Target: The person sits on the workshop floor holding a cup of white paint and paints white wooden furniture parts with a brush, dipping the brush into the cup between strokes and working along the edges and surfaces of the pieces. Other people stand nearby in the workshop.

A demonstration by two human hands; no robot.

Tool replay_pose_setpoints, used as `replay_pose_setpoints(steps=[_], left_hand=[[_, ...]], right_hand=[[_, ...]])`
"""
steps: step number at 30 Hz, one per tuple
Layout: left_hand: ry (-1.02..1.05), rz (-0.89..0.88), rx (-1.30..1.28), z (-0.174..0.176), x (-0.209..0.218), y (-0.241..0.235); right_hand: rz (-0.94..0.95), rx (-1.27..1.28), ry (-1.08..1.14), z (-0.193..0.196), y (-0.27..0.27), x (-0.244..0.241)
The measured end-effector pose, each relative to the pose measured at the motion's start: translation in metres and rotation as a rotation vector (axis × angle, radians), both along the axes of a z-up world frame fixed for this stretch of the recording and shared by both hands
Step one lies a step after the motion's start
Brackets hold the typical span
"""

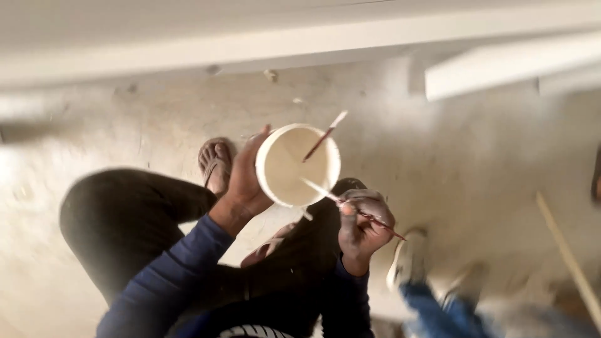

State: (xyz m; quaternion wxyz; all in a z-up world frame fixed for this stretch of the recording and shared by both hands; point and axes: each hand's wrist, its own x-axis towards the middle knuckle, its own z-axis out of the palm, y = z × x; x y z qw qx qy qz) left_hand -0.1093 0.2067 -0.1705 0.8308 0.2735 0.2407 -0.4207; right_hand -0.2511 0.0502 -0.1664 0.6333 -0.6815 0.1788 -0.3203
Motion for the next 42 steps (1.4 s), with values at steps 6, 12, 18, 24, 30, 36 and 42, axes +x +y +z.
replay_pose_setpoints(steps=[6, 12, 18, 24, 30, 36, 42], left_hand=[[-0.105, 0.145, 0.000, 0.001, -0.016, 0.004], [-0.126, 0.228, 0.010, 0.008, -0.029, 0.014], [-0.112, 0.287, 0.030, 0.000, -0.036, 0.011], [-0.008, 0.299, -0.176, -0.018, -0.042, 0.006], [0.038, 0.245, -0.172, -0.026, -0.052, 0.007], [0.050, 0.268, -0.160, -0.041, -0.055, 0.014], [0.039, 0.263, -0.107, -0.042, -0.053, 0.021]], right_hand=[[0.056, 0.042, -0.111, -0.024, -0.006, 0.007], [0.259, -0.304, -0.086, 0.015, -0.011, 0.006], [0.316, -0.104, 0.019, 0.007, -0.004, -0.003], [0.165, 0.871, -0.200, -0.030, -0.018, 0.001], [-0.284, 0.452, -0.319, -0.054, -0.046, 0.042], [-0.455, -0.254, -0.244, -0.042, -0.042, 0.098], [-0.486, -0.480, -0.243, -0.043, -0.044, 0.122]])
